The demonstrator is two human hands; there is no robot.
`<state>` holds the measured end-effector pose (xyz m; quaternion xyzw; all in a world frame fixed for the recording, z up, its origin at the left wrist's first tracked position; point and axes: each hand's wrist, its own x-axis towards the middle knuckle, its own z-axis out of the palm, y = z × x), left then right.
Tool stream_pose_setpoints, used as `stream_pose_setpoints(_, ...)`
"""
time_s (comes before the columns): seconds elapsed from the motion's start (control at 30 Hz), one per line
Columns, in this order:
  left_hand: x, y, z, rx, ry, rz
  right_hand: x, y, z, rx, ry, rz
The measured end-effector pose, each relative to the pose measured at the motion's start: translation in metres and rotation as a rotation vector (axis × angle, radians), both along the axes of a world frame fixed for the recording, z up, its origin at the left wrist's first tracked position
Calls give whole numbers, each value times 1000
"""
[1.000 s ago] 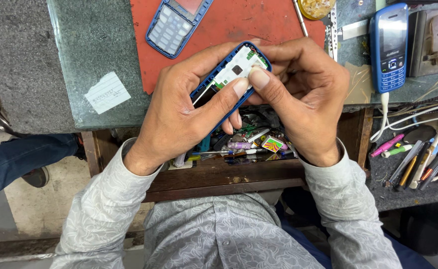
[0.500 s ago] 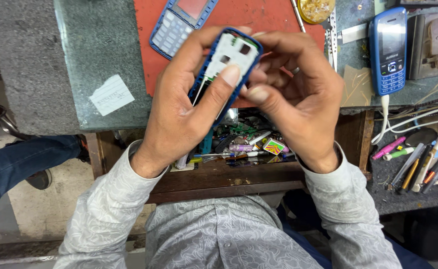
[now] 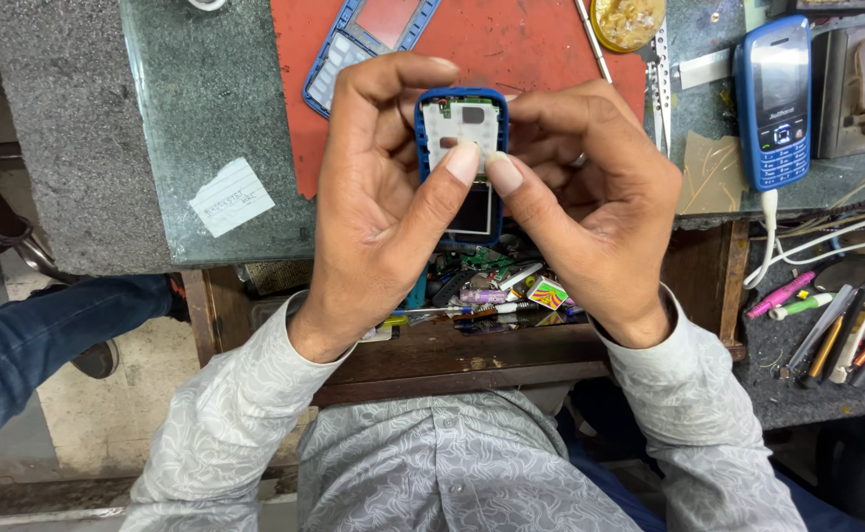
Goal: The person disassembles a blue feature phone, removing its back cover, battery and internal board. They clean a component with a cotton swab, solder contacts on the exposed circuit board with a soldering iron, then fit the board and screen back into the housing and press the cover closed.
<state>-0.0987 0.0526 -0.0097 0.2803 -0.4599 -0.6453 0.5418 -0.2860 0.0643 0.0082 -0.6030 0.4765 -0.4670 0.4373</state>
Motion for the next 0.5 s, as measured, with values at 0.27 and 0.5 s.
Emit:
stream_pose_setpoints(0.27, 4, -3, -1, 7, -18, -2, 3, -2, 12, -101, 133, -8)
stream_pose_setpoints(0.5, 7, -2, -2, -29, -80, -26, 0, -5, 19, -112, 243, -50)
